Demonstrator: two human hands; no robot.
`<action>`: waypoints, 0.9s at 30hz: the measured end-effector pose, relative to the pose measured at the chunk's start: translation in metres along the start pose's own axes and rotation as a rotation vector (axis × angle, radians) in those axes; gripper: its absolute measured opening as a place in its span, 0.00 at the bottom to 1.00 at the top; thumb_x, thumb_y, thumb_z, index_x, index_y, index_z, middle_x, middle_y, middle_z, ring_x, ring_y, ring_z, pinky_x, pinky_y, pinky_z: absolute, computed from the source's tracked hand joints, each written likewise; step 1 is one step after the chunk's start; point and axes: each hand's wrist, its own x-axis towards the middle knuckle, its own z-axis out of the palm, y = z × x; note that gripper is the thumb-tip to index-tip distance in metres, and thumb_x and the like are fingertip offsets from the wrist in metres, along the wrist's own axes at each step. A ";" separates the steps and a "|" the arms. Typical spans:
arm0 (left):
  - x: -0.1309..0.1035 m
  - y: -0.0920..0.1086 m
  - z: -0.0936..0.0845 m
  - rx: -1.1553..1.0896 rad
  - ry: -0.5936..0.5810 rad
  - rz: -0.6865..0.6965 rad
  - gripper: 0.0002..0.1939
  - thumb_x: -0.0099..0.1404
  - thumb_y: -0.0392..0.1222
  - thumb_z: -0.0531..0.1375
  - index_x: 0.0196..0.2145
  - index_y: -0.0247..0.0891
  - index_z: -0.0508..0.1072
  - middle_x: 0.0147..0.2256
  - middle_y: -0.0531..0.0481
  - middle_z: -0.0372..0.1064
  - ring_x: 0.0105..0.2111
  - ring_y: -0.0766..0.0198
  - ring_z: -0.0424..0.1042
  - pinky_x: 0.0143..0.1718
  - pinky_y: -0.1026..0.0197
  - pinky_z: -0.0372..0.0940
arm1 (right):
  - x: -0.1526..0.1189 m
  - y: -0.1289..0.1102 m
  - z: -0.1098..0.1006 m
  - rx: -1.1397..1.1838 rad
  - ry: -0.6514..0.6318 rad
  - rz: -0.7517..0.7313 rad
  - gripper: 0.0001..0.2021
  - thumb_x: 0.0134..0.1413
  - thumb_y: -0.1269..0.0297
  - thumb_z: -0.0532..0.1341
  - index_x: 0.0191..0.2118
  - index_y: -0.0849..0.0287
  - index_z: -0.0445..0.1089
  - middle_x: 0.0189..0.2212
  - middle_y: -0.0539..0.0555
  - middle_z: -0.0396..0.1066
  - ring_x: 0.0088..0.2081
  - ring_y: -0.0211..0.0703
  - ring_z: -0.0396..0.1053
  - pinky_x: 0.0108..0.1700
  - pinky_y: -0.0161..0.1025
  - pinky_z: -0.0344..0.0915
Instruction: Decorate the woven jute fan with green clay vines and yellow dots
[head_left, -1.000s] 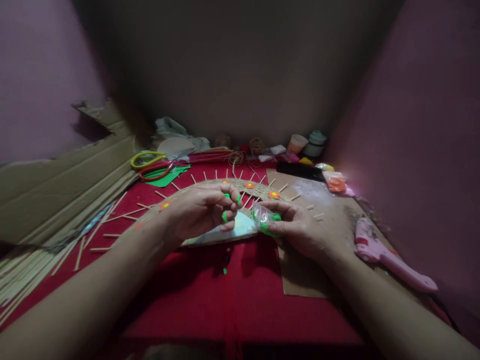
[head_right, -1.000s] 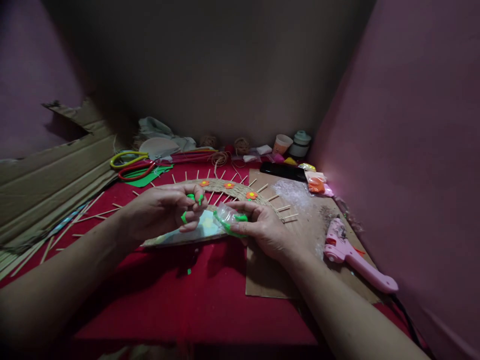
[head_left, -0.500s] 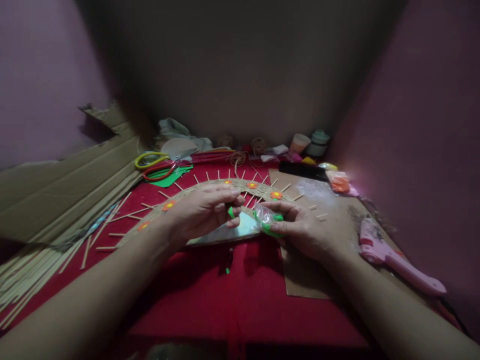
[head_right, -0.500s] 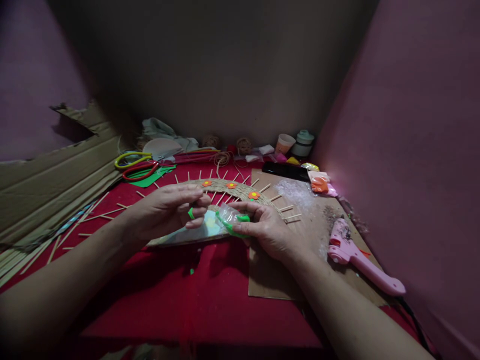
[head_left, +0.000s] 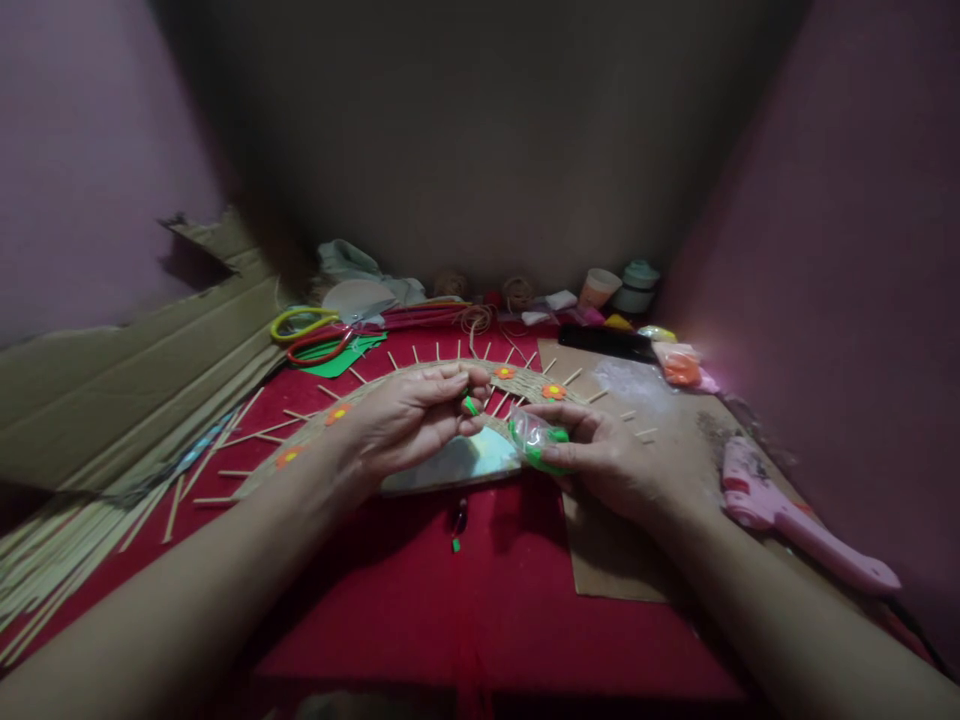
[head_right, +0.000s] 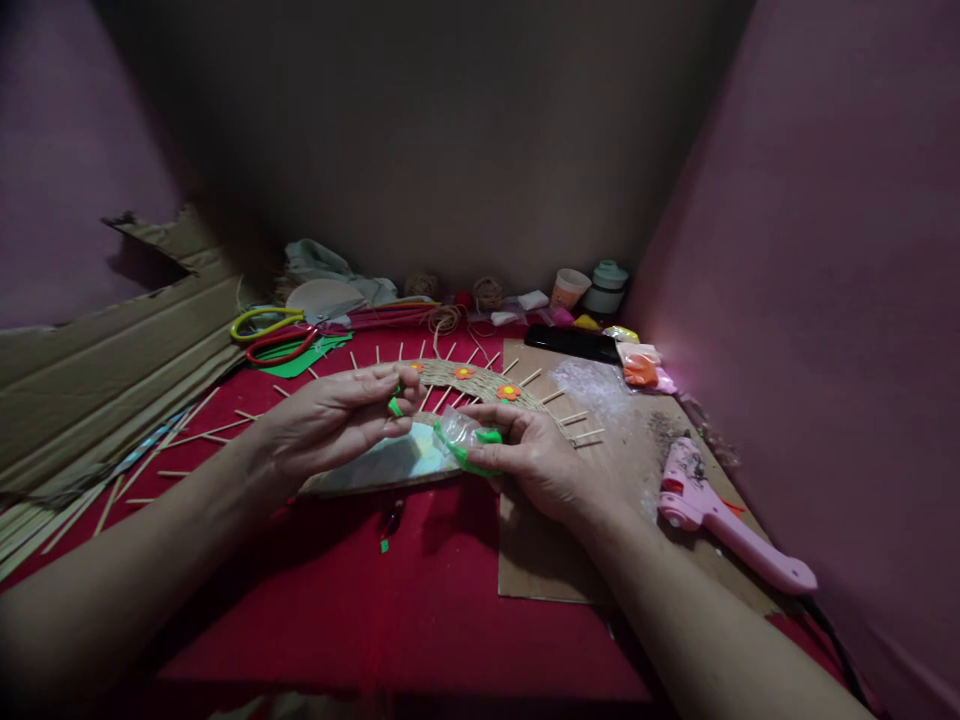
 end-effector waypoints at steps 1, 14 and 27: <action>0.001 -0.001 0.000 -0.003 0.053 0.014 0.10 0.62 0.25 0.53 0.32 0.28 0.75 0.32 0.43 0.67 0.28 0.66 0.68 0.29 0.63 0.67 | 0.000 0.000 0.000 0.004 0.000 0.000 0.22 0.34 0.69 0.72 0.41 0.56 0.73 0.40 0.52 0.73 0.40 0.44 0.71 0.44 0.41 0.66; 0.005 -0.007 -0.011 0.178 0.028 0.032 0.11 0.45 0.23 0.66 0.23 0.33 0.69 0.26 0.52 0.66 0.23 0.73 0.65 0.24 0.70 0.59 | 0.001 0.000 -0.001 -0.007 0.015 0.014 0.21 0.34 0.70 0.71 0.41 0.56 0.74 0.37 0.54 0.75 0.36 0.44 0.70 0.42 0.44 0.67; 0.009 -0.004 -0.007 -0.036 0.203 0.026 0.09 0.62 0.23 0.54 0.29 0.27 0.73 0.29 0.42 0.70 0.27 0.67 0.70 0.28 0.68 0.68 | 0.002 -0.001 -0.001 -0.008 0.016 0.012 0.21 0.35 0.70 0.71 0.41 0.57 0.74 0.37 0.55 0.74 0.34 0.43 0.70 0.39 0.43 0.67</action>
